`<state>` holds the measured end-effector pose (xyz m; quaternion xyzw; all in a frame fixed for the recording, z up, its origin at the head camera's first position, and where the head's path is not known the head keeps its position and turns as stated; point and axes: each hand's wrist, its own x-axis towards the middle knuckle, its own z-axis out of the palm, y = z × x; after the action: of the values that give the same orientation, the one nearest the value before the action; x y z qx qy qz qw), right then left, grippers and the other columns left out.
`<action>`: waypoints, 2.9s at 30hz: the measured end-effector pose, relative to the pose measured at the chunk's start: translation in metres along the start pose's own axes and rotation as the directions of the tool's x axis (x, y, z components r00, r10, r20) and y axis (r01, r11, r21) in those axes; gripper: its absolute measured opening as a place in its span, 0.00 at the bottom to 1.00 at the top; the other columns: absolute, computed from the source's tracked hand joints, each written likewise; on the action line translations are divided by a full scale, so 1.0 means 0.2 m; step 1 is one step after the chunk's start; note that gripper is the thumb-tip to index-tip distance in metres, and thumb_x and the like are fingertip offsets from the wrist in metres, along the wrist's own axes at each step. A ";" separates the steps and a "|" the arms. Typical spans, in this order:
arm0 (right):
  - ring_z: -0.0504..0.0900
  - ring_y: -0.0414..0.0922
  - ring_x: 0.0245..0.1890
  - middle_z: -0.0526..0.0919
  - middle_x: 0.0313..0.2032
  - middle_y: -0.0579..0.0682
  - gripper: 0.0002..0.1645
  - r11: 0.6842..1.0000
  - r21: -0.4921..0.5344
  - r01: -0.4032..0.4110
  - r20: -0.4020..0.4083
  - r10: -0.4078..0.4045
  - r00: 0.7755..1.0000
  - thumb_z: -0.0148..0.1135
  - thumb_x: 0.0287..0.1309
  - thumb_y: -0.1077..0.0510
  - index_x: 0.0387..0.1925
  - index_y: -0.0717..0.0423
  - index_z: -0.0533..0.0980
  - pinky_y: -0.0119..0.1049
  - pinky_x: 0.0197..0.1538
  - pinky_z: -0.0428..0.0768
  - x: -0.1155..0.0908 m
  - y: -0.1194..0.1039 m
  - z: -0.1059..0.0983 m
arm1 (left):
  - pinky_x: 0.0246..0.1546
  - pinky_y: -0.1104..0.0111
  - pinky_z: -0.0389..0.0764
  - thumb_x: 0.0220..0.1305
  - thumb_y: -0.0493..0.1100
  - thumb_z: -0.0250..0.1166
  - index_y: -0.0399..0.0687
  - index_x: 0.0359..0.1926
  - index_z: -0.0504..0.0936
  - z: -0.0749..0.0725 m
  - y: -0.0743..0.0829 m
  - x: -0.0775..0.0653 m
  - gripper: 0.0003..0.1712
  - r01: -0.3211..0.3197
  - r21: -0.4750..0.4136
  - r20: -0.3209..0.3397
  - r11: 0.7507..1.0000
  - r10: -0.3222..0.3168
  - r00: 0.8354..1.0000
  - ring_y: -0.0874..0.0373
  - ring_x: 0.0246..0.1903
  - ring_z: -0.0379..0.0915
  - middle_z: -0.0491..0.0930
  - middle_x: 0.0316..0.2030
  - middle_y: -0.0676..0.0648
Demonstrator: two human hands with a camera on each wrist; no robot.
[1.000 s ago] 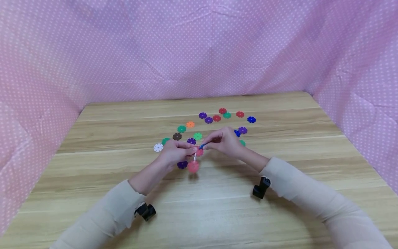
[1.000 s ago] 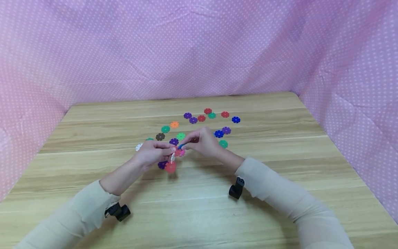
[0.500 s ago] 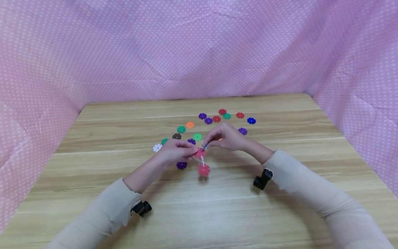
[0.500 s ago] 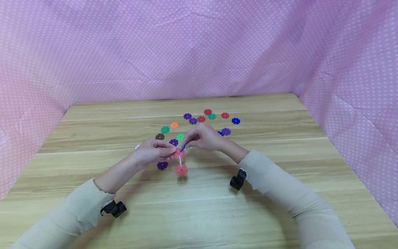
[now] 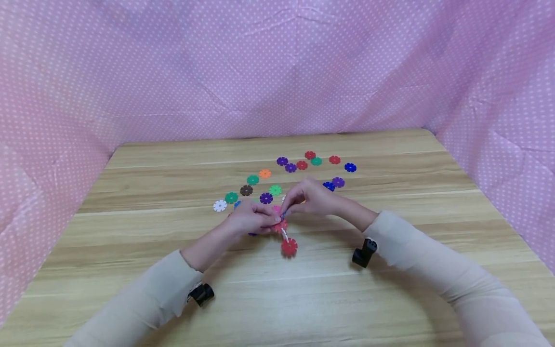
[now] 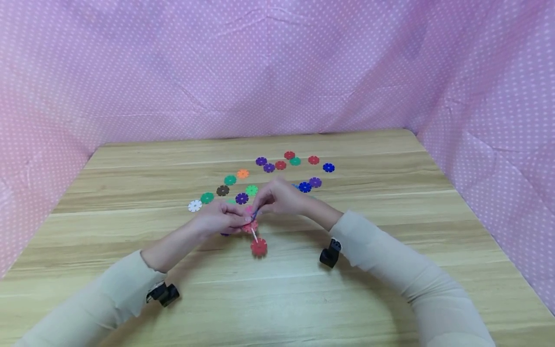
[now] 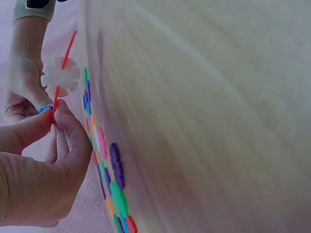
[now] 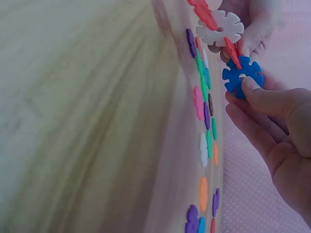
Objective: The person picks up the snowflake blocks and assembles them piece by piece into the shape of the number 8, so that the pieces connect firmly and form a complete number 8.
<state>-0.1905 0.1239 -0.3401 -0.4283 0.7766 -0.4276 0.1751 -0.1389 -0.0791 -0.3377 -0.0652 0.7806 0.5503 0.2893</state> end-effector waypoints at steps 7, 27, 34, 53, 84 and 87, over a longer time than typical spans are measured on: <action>0.87 0.43 0.41 0.89 0.39 0.55 0.10 0.997 -0.030 -0.075 -0.041 0.073 0.996 0.68 0.54 0.65 0.39 0.61 0.84 0.30 0.47 0.85 -0.01 0.00 0.00 | 0.40 0.72 0.85 0.59 0.35 0.66 0.38 0.43 0.85 0.01 -0.01 0.00 0.10 0.008 -0.026 -0.013 1.000 -0.009 1.000 0.62 0.33 0.81 0.83 0.44 0.44; 0.84 0.43 0.39 0.88 0.38 0.50 0.14 0.848 -0.460 -0.265 -0.132 0.230 0.964 0.74 0.46 0.64 0.39 0.55 0.84 0.37 0.45 0.86 -0.24 0.14 -0.17 | 0.52 0.64 0.83 0.60 0.33 0.65 0.39 0.50 0.82 -0.08 -0.02 -0.03 0.16 -0.038 -0.048 -0.036 0.998 0.036 0.999 0.62 0.40 0.82 0.84 0.47 0.42; 0.82 0.43 0.39 0.85 0.38 0.50 0.16 0.808 -0.533 -0.253 -0.126 0.220 0.967 0.74 0.46 0.64 0.40 0.56 0.84 0.36 0.45 0.85 -0.23 0.14 -0.15 | 0.49 0.66 0.84 0.59 0.38 0.67 0.45 0.48 0.84 -0.09 -0.03 -0.03 0.15 -0.030 -0.037 -0.068 0.999 0.027 0.997 0.62 0.41 0.81 0.84 0.49 0.45; 0.84 0.40 0.32 0.89 0.35 0.51 0.08 0.902 -0.257 -0.346 -0.319 0.258 0.912 0.72 0.50 0.63 0.35 0.54 0.85 0.28 0.35 0.84 -0.19 0.11 -0.11 | 0.49 0.68 0.82 0.63 0.39 0.64 0.44 0.49 0.83 -0.09 -0.03 -0.02 0.14 -0.003 -0.024 -0.086 1.000 0.001 0.996 0.58 0.44 0.79 0.84 0.45 0.47; 0.88 0.48 0.28 0.89 0.33 0.55 0.17 0.741 0.532 -0.410 -0.221 0.588 0.778 0.69 0.53 0.64 0.45 0.69 0.81 0.50 0.45 0.85 -0.01 -0.04 0.01 | 0.49 0.65 0.81 0.62 0.40 0.66 0.41 0.49 0.84 -0.08 0.00 -0.02 0.14 -0.100 0.049 -0.052 0.994 0.102 0.993 0.61 0.37 0.79 0.86 0.41 0.45; 0.88 0.46 0.27 0.89 0.32 0.53 0.17 0.719 0.545 -0.431 -0.203 0.612 0.764 0.69 0.52 0.65 0.44 0.69 0.80 0.48 0.44 0.86 -0.01 -0.05 0.02 | 0.46 0.69 0.78 0.62 0.40 0.66 0.42 0.47 0.85 -0.07 0.01 -0.02 0.13 -0.090 0.084 -0.066 0.992 0.096 0.993 0.60 0.38 0.78 0.85 0.44 0.44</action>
<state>-0.1815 0.1201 -0.3349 -0.0431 0.7580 -0.6054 0.2387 -0.1417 -0.0913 -0.3312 -0.0363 0.8141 0.5285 0.2380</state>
